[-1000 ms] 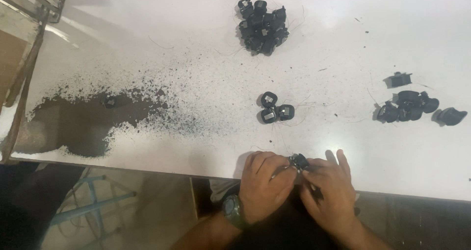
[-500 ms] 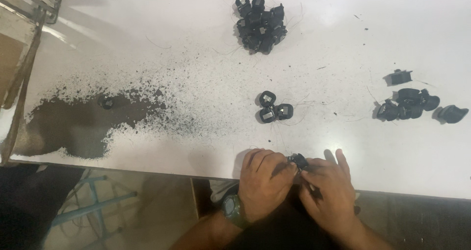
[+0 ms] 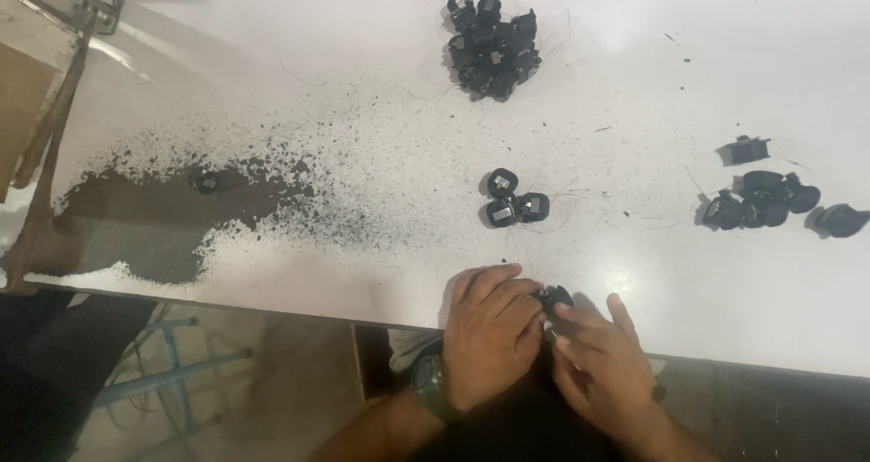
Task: The person picks up black plastic hub components from the workbench and presses them together by hand, using a small tool to help seat the parts. Finished assemblies are placed in a growing pile on the table, with unassembled parts set aside in groups.
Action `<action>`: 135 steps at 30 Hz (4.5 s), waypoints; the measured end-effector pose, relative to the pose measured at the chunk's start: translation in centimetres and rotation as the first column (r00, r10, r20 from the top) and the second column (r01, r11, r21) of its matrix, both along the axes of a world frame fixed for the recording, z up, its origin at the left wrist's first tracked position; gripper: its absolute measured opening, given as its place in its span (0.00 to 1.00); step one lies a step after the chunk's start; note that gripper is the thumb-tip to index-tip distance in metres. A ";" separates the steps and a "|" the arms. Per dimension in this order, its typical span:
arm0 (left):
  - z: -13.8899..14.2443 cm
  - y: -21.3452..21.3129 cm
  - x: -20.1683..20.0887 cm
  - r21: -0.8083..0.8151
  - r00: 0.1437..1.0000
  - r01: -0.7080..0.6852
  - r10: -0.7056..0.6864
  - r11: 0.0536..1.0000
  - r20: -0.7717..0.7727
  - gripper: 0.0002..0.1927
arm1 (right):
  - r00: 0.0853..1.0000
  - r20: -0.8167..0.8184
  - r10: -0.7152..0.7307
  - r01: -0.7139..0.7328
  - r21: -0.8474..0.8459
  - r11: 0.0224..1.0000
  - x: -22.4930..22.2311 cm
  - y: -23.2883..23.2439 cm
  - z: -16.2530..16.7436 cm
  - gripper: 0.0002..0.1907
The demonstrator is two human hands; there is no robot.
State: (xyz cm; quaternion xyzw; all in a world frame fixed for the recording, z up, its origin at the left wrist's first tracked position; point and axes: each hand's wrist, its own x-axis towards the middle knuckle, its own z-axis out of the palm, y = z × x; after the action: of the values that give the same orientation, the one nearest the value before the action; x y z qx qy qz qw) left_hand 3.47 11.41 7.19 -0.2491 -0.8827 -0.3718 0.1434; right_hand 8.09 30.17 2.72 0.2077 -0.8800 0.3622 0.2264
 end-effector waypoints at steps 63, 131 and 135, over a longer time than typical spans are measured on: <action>2.6 -1.1 -1.6 0.170 0.956 0.040 -0.087 0.985 0.279 0.05 | 0.979 0.135 -0.153 0.116 0.250 0.961 -2.7 0.6 3.9 0.24; -1.9 -0.5 0.3 -0.144 0.988 0.058 -0.078 0.988 -0.137 0.12 | 0.994 -0.004 -0.105 0.105 -0.044 0.994 -0.3 0.6 0.8 0.16; -1.9 -0.4 0.4 -0.144 0.991 0.032 -0.049 0.989 -0.122 0.10 | 0.991 0.022 -0.129 0.129 0.010 0.992 -0.6 0.3 0.8 0.17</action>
State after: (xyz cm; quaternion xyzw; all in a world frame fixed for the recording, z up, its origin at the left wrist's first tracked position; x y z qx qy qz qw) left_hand 3.89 11.04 5.31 -0.2995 -0.8908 -0.2948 0.1729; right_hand 7.53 30.46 3.52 0.1474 -0.8956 0.3454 0.2384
